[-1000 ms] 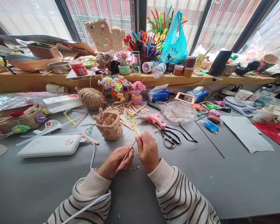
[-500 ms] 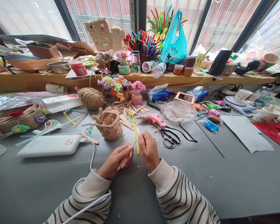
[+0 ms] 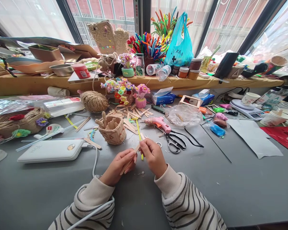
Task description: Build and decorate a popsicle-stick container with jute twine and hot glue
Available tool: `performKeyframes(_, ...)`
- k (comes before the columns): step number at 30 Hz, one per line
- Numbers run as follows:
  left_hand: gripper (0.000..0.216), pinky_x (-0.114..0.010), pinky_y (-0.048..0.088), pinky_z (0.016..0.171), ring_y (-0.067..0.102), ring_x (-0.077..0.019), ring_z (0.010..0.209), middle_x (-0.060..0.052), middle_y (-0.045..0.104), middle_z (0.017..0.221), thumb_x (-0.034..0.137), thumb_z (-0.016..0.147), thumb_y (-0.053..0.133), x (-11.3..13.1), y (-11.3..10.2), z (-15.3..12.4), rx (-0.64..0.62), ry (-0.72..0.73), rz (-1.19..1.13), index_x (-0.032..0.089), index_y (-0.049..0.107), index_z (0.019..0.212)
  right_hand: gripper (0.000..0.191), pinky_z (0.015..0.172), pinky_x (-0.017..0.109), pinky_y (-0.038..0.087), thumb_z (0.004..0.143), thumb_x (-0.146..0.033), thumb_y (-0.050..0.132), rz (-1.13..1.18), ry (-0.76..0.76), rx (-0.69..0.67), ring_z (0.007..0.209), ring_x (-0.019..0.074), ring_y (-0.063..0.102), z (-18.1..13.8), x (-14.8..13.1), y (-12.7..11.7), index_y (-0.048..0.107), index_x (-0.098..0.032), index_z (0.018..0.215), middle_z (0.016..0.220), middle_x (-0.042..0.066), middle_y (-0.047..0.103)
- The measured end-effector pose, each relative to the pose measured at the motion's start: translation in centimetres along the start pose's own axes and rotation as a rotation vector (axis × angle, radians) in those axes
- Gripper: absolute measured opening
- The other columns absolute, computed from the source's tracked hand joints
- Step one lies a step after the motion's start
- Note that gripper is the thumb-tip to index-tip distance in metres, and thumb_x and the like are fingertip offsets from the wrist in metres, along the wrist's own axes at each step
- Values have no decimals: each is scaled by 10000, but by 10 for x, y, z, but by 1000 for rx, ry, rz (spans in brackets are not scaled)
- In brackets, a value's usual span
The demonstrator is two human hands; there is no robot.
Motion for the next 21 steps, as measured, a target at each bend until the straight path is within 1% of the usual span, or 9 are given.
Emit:
performKeyframes(4,341,-225,177,423,257,-47,347,77,359,368,472,774,519,2,2,-1,-24,-1,-29,154,516,651,331,413,225,236,825,-464,455,126,56,-33,441,68,291,-1,7,5,428,-200,627,503,-61,346)
performKeyframes(12,326,-214,190,430,250,-50,361,80,338,359,445,791,511,3,3,0,-52,-13,-88,151,514,649,332,430,224,204,800,-479,497,281,177,-49,462,61,273,-2,14,8,432,-198,638,534,-57,350)
performKeyframes(21,348,-213,181,422,266,-48,362,72,362,381,476,769,529,-1,6,0,-78,-34,-135,152,498,645,344,464,229,216,723,-480,607,487,306,-38,477,57,308,-5,17,14,465,-187,611,536,-56,384)
Point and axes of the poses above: each hand's wrist, its own z-axis towards the middle knuckle, its own y-axis out of the palm, x = y × z, the point moved 6 cm from there along z, towards the middle knuckle
